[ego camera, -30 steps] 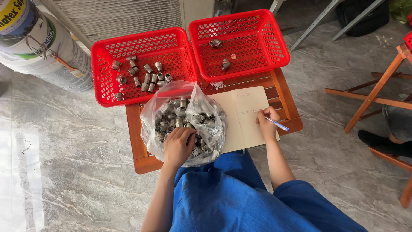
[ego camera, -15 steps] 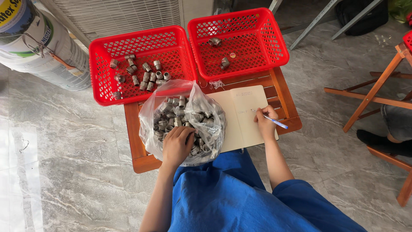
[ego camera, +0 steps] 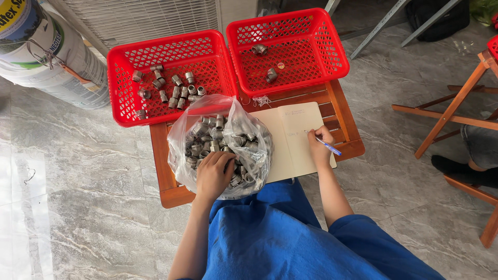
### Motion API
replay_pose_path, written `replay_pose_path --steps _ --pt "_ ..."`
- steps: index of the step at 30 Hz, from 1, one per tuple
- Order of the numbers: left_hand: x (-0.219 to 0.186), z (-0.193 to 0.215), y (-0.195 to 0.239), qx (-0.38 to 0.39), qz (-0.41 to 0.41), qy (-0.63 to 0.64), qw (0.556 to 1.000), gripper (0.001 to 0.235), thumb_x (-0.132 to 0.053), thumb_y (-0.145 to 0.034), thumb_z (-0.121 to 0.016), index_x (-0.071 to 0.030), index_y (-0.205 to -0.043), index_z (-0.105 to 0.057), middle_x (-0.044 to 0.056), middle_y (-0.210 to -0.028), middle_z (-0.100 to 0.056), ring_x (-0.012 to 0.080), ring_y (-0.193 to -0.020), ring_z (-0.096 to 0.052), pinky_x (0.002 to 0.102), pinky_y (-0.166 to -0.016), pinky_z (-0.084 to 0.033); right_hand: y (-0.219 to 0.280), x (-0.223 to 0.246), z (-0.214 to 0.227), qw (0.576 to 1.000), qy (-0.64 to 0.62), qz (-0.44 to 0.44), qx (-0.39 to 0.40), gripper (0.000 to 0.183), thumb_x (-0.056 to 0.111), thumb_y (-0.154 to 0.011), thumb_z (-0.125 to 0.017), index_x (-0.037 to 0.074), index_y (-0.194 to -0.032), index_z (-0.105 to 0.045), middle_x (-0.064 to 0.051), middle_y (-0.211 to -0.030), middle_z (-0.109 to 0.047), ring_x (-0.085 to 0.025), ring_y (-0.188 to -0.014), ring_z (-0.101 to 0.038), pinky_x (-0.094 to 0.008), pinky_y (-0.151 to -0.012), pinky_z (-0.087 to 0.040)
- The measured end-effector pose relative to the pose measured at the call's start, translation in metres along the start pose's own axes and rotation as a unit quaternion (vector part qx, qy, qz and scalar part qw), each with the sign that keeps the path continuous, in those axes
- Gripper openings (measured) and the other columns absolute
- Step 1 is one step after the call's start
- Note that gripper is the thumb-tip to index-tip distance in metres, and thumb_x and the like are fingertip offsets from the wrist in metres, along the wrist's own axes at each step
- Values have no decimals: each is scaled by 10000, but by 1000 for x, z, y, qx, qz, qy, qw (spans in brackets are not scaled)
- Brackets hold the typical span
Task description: The person sorts small metal pipe fittings from a plastic bag into two red baskets. They repeatedly pick up fittings, inspect them, and place them into the left basket, occasionally writing on a notebook with a pen.
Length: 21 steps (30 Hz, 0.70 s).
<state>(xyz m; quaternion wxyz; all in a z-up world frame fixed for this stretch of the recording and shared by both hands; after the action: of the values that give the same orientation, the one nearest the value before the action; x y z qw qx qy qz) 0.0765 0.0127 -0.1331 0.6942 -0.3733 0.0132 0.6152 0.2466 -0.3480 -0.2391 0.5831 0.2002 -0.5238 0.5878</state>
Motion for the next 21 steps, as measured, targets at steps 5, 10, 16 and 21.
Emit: replay_pose_path --steps 5,10,16,21 --pt "-2 1 -1 8 4 5 1000 77 -168 -941 -713 -210 -994 -752 -19 -921 -724 190 -924 -716 311 -826 -563 1 14 1 996 -61 -66 0 224 7 -971 -666 71 -783 -563 -47 -514 -512 -113 -462 -507 -239 -443 -390" --pt "0 4 -2 15 27 50 998 85 -158 -949 -716 -193 -1009 -764 -15 -924 -733 196 -918 -721 316 -819 -573 -11 35 12 983 -147 -108 -4 150 110 -1067 -642 96 -945 -555 -16 -579 -530 -88 -436 -539 -198 -410 -400" --pt "13 40 -14 -23 102 212 972 125 -71 -922 -752 -133 -1027 -782 84 -930 -753 282 -842 -733 376 -767 -599 -28 66 -10 992 -33 57 110 101 147 -932 -844 149 -966 -749 -3 -761 -699 -122 -651 -664 -226 -548 -510" --pt "28 74 -23 -44 155 239 958 113 -64 -960 -737 -93 -1062 -778 109 -999 -776 290 -889 -743 354 -809 -601 -29 98 -33 947 57 222 224 246 92 -871 -845 140 -1109 -806 -61 -988 -757 -232 -1007 -696 -252 -664 -587"
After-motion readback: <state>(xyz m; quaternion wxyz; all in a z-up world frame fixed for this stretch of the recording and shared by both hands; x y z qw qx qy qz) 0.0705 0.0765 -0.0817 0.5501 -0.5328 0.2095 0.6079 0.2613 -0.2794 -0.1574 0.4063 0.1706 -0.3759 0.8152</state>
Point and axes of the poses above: each hand's wrist, its own y-axis away from the middle knuckle, its own z-axis out of the back of the hand, x = y × z, the point moved 5 cm from there along -y, towards the middle knuckle
